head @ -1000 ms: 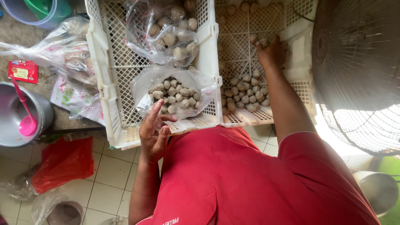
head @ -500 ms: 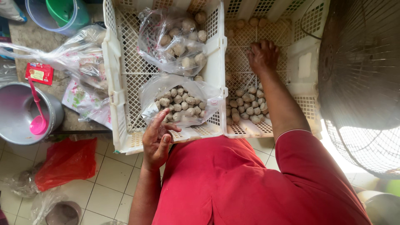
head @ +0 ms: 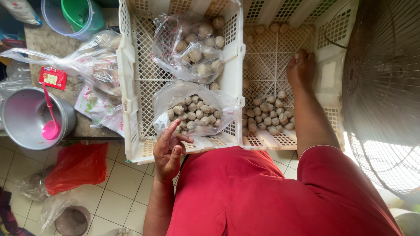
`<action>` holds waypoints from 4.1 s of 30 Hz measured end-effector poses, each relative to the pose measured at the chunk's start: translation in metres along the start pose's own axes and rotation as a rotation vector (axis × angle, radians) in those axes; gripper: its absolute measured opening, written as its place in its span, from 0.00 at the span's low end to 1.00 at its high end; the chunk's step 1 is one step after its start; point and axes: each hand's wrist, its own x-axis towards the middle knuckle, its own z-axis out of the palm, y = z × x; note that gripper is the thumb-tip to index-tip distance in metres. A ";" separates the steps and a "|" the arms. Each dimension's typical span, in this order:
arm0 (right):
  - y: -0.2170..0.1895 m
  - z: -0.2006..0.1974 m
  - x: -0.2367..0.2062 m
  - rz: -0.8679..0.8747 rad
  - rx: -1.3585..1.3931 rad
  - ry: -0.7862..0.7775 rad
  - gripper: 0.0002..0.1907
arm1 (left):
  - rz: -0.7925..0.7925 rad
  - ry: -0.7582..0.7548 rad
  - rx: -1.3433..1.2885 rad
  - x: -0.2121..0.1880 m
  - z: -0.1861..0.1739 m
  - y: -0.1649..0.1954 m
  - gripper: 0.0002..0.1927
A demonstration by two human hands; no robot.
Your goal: The person scoops garlic bulbs from a white crate and places them into a clear plastic bag held open in the other hand. The task continues repeatedly until the bag is filled.
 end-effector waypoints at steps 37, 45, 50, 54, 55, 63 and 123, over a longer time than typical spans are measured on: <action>-0.034 -0.023 0.018 0.809 1.350 -0.560 0.08 | 0.030 -0.043 -0.081 0.002 -0.004 -0.003 0.29; -0.026 -0.057 -0.024 0.677 2.152 -0.371 0.19 | 0.039 -0.075 -0.060 -0.006 -0.007 -0.005 0.29; -0.035 -0.058 -0.029 0.525 2.172 -0.527 0.23 | 0.034 -0.074 -0.062 -0.006 -0.008 -0.003 0.29; -0.025 -0.047 -0.022 0.545 2.081 -0.609 0.24 | 0.028 -0.060 -0.062 -0.006 -0.007 -0.003 0.30; -0.024 -0.046 -0.019 0.549 2.055 -0.646 0.24 | 0.027 -0.058 -0.070 -0.006 -0.007 -0.004 0.30; -0.081 -0.065 -0.035 0.161 2.267 -1.002 0.22 | 0.050 -0.021 -0.141 -0.005 -0.007 -0.002 0.35; -0.076 0.017 -0.050 -0.452 0.105 -0.832 0.42 | -0.073 0.134 -0.334 -0.001 -0.004 -0.004 0.49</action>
